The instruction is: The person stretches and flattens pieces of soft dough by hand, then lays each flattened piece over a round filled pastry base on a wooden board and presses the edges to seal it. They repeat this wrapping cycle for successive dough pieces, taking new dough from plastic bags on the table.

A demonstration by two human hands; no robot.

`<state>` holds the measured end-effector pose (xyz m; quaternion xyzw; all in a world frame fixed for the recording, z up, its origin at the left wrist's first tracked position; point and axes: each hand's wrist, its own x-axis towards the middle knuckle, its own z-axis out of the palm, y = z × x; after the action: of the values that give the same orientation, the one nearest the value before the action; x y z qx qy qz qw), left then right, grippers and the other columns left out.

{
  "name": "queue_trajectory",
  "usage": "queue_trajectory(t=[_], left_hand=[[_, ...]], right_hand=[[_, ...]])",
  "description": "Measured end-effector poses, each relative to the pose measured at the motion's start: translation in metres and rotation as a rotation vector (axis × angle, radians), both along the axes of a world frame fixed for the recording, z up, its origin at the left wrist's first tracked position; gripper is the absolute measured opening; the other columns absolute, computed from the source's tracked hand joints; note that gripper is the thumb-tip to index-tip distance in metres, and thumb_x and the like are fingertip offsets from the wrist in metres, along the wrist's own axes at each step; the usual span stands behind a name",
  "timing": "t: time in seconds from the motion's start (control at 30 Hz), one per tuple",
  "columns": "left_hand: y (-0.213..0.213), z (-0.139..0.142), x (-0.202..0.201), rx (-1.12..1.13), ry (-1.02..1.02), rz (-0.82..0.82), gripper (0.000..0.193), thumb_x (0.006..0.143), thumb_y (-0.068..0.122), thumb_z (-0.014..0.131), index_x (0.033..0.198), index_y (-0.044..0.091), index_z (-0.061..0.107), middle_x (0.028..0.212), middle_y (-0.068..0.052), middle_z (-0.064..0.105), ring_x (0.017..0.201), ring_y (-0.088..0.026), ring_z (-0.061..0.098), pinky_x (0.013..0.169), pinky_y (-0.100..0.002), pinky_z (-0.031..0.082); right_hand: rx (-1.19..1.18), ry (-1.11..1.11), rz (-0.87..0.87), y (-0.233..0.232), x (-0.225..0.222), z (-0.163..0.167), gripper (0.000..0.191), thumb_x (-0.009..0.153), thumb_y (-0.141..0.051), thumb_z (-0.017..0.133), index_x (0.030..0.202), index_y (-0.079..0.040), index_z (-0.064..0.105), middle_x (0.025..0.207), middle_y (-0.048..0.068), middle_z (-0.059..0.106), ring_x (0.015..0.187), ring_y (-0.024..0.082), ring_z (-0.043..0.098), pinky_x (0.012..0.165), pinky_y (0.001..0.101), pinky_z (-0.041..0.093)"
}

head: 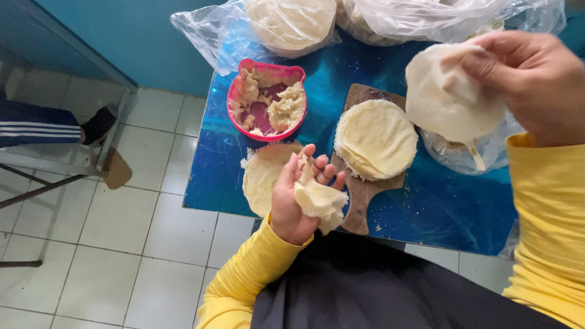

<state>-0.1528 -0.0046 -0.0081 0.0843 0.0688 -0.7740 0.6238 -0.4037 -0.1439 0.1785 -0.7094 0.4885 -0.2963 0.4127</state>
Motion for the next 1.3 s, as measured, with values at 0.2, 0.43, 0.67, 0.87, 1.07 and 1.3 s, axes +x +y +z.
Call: queue_trajectory(t=[0.2, 0.43, 0.67, 0.87, 1.07, 1.3], left_hand=[[-0.001, 0.027, 0.006, 0.191, 0.078, -0.037, 0.044, 0.102, 0.05, 0.048, 0.127, 0.014, 0.051, 0.121, -0.012, 0.063, 0.12, -0.03, 0.06, 0.111, -0.059, 0.041], [-0.004, 0.032, 0.019, 0.182, 0.043, 0.0, 0.039, 0.102, 0.047, 0.049, 0.125, 0.016, 0.051, 0.124, -0.011, 0.062, 0.125, -0.03, 0.058, 0.112, -0.061, 0.04], [-0.004, 0.03, 0.006, 0.106, 0.055, -0.069, 0.037, 0.103, 0.045, 0.051, 0.126, 0.016, 0.051, 0.125, -0.011, 0.061, 0.124, -0.028, 0.058, 0.112, -0.06, 0.04], [-0.004, 0.032, 0.007, 0.156, 0.02, -0.034, 0.038, 0.102, 0.045, 0.051, 0.127, 0.017, 0.05, 0.123, -0.01, 0.062, 0.121, -0.027, 0.06, 0.112, -0.06, 0.041], [-0.007, 0.031, 0.006, 0.118, 0.003, -0.028, 0.038, 0.103, 0.044, 0.051, 0.128, 0.016, 0.049, 0.123, -0.01, 0.062, 0.12, -0.027, 0.06, 0.112, -0.059, 0.041], [-0.01, 0.026, -0.004, 0.119, -0.033, -0.05, 0.038, 0.103, 0.043, 0.05, 0.129, 0.015, 0.049, 0.123, -0.011, 0.061, 0.119, -0.027, 0.061, 0.111, -0.057, 0.043]], right_hand=[[-0.567, 0.206, 0.432, 0.012, 0.02, -0.019, 0.026, 0.097, 0.001, 0.059, 0.115, -0.011, 0.073, 0.108, 0.009, 0.075, 0.093, 0.017, 0.071, 0.082, 0.0308, 0.06], [-0.52, 0.373, 0.27, 0.046, 0.029, -0.122, 0.035, 0.088, -0.011, 0.069, 0.122, -0.014, 0.075, 0.105, 0.01, 0.074, 0.1, 0.028, 0.069, 0.09, 0.0337, 0.054], [0.352, 0.007, -0.043, -0.028, -0.022, -0.089, 0.033, 0.107, -0.028, 0.061, 0.124, -0.002, 0.073, 0.103, 0.006, 0.073, 0.084, 0.014, 0.063, 0.074, 0.0289, 0.05], [0.054, 0.129, 0.08, -0.021, -0.042, -0.046, 0.03, 0.105, -0.014, 0.054, 0.127, -0.002, 0.07, 0.108, 0.009, 0.073, 0.094, 0.013, 0.065, 0.081, 0.0276, 0.054], [-0.513, 0.447, 0.239, 0.048, 0.016, -0.121, 0.05, 0.079, 0.006, 0.059, 0.126, -0.007, 0.07, 0.13, 0.019, 0.069, 0.124, 0.035, 0.065, 0.104, 0.0399, 0.052], [-0.536, 0.437, 0.154, 0.066, 0.019, -0.137, 0.048, 0.086, 0.001, 0.063, 0.133, -0.009, 0.067, 0.135, 0.021, 0.065, 0.133, 0.038, 0.058, 0.108, 0.0423, 0.049]])
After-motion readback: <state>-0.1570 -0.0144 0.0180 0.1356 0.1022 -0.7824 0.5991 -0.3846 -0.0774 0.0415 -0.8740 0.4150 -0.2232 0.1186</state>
